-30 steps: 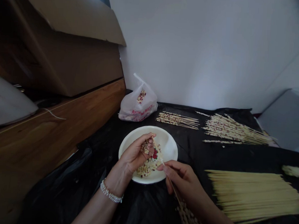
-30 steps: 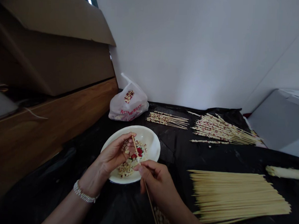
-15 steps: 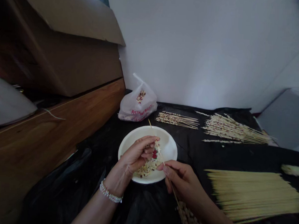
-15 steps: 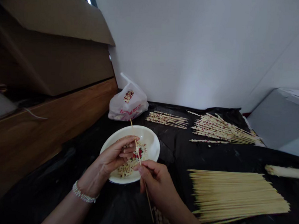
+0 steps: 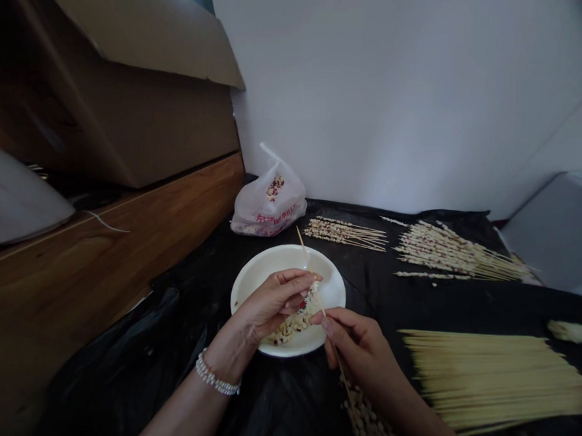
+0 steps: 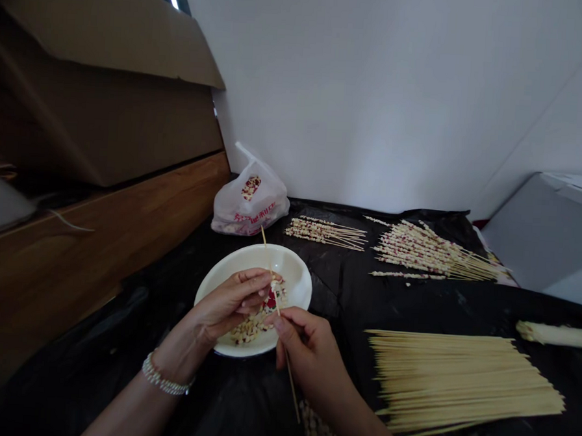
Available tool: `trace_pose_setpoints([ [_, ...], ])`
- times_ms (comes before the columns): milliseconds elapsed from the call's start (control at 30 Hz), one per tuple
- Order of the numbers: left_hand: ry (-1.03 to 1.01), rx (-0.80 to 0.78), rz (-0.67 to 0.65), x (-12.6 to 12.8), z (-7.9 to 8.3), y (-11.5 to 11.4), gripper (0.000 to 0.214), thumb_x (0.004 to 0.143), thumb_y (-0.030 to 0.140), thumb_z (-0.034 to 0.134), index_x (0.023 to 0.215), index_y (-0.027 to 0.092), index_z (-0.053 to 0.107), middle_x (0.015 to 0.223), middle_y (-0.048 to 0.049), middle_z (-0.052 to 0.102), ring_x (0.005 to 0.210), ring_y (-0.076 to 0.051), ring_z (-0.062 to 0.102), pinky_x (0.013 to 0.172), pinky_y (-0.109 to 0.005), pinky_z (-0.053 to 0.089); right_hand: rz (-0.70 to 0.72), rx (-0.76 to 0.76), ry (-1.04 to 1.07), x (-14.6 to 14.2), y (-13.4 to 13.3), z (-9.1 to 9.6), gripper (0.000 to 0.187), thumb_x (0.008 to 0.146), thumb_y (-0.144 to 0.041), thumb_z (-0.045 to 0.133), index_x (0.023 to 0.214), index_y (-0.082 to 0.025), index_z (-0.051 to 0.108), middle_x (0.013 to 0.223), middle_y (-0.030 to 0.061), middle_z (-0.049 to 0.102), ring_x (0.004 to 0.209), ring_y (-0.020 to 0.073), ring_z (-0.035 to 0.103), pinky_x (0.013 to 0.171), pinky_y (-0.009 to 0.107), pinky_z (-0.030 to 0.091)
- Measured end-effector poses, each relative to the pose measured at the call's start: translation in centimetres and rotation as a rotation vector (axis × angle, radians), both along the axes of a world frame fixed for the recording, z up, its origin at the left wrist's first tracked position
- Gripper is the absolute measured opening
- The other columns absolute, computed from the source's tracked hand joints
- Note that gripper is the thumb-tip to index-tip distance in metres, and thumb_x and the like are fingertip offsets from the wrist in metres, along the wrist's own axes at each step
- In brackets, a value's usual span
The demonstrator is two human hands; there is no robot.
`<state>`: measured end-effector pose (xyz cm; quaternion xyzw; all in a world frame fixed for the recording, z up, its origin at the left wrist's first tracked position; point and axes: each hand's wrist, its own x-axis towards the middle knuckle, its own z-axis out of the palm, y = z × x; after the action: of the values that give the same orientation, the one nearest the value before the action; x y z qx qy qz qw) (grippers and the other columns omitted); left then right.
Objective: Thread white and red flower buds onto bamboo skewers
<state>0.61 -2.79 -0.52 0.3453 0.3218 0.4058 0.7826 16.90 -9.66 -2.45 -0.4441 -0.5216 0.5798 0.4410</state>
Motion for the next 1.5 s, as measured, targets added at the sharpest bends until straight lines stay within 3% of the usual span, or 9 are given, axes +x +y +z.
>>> trace_pose_setpoints([
  [133, -0.190, -0.257, 0.179, 0.3, 0.3, 0.6, 0.007, 0.089, 0.011, 0.064, 0.093, 0.008, 0.069, 0.066, 0.0006, 0.058, 0.043, -0.002, 0.044, 0.039, -0.010, 0.035, -0.018, -0.038, 0.023, -0.1, 0.1, -0.3, 0.039, 0.088, -0.053, 0.062, 0.087, -0.015, 0.068, 0.043, -0.0079, 0.049, 0.036, 0.0077, 0.032, 0.041, 0.022, 0.020],
  [267, -0.288, -0.532, 0.373, -0.1, 0.3, 1.4, 0.036, 0.095, -0.001, 0.039, 0.119, 0.008, 0.065, 0.081, -0.0081, 0.071, 0.066, -0.013, 0.070, 0.062, -0.019, 0.060, -0.005, -0.076, 0.018, -0.2, 0.0, -0.5, 0.040, 0.087, -0.054, 0.063, 0.088, -0.015, 0.069, 0.043, -0.0080, 0.049, 0.035, 0.0078, 0.032, 0.038, 0.022, 0.020],
  [400, -0.368, -0.596, 0.420, -0.5, 0.1, 1.7, 0.046, 0.097, 0.000, 0.034, 0.137, 0.008, 0.055, 0.090, -0.0105, 0.075, 0.076, -0.015, 0.075, 0.071, -0.022, 0.063, 0.007, -0.090, 0.021, -0.2, 0.0, -0.3, 0.042, 0.086, -0.056, 0.064, 0.087, -0.015, 0.069, 0.043, -0.0080, 0.050, 0.035, 0.0076, 0.033, 0.038, 0.022, 0.019],
  [600, -0.513, -0.699, 0.491, -0.4, 0.4, 1.7, 0.044, 0.098, 0.003, 0.040, 0.140, 0.009, 0.053, 0.095, -0.0115, 0.076, 0.066, -0.014, 0.073, 0.061, -0.019, 0.062, 0.008, -0.075, 0.032, -0.3, 0.0, -0.4, 0.042, 0.085, -0.057, 0.066, 0.086, -0.015, 0.069, 0.043, -0.0081, 0.050, 0.036, 0.0075, 0.034, 0.039, 0.021, 0.022],
  [967, -0.498, -0.583, 0.408, -0.7, 0.2, 1.5, 0.046, 0.099, 0.012, 0.049, 0.145, 0.016, 0.050, 0.074, -0.0008, 0.066, 0.052, -0.007, 0.059, 0.048, -0.012, 0.049, 0.057, -0.165, 0.038, -0.2, -0.2, 0.0, 0.047, 0.081, -0.062, 0.067, 0.086, -0.015, 0.069, 0.041, -0.0079, 0.052, 0.032, 0.0059, 0.031, 0.036, 0.020, 0.017],
  [1033, -0.426, -0.501, 0.421, -1.1, -0.3, 1.7, 0.052, 0.097, 0.008, 0.048, 0.148, 0.019, 0.047, 0.085, -0.0036, 0.072, 0.059, -0.009, 0.064, 0.055, -0.014, 0.052, 0.111, -0.201, 0.066, -0.1, -0.3, -0.1, 0.047, 0.081, -0.062, 0.068, 0.086, -0.015, 0.069, 0.041, -0.0076, 0.054, 0.031, 0.0056, 0.031, 0.036, 0.020, 0.016],
  [1200, -0.254, -0.301, 0.440, -2.6, -2.7, 2.6, 0.056, 0.093, 0.013, 0.055, 0.146, 0.026, 0.052, 0.112, -0.0081, 0.076, 0.106, -0.023, 0.072, 0.083, -0.030, 0.060, 0.306, -0.272, 0.153, 0.1, -0.7, -0.5, 0.041, 0.086, -0.057, 0.068, 0.087, -0.016, 0.068, 0.046, -0.0062, 0.060, 0.028, 0.0044, 0.034, 0.032, 0.017, 0.019],
  [1300, -0.263, -0.293, 0.455, -3.1, -3.4, 2.7, 0.055, 0.092, 0.010, 0.054, 0.145, 0.026, 0.053, 0.116, -0.0083, 0.075, 0.112, -0.023, 0.070, 0.087, -0.031, 0.060, 0.373, -0.323, 0.187, 0.0, -0.9, -0.5, 0.038, 0.086, -0.055, 0.069, 0.087, -0.017, 0.067, 0.048, -0.0053, 0.063, 0.027, 0.0040, 0.038, 0.031, 0.016, 0.022],
  [1500, -0.359, -0.303, 0.457, -2.9, -3.0, 2.2, 0.062, 0.091, 0.002, 0.052, 0.150, 0.021, 0.046, 0.120, -0.0078, 0.075, 0.112, -0.017, 0.070, 0.089, -0.024, 0.058, 0.390, -0.363, 0.249, -0.1, -1.0, -0.6, 0.032, 0.089, -0.049, 0.068, 0.087, -0.017, 0.066, 0.050, -0.0042, 0.066, 0.027, 0.0032, 0.043, 0.029, 0.013, 0.024],
])
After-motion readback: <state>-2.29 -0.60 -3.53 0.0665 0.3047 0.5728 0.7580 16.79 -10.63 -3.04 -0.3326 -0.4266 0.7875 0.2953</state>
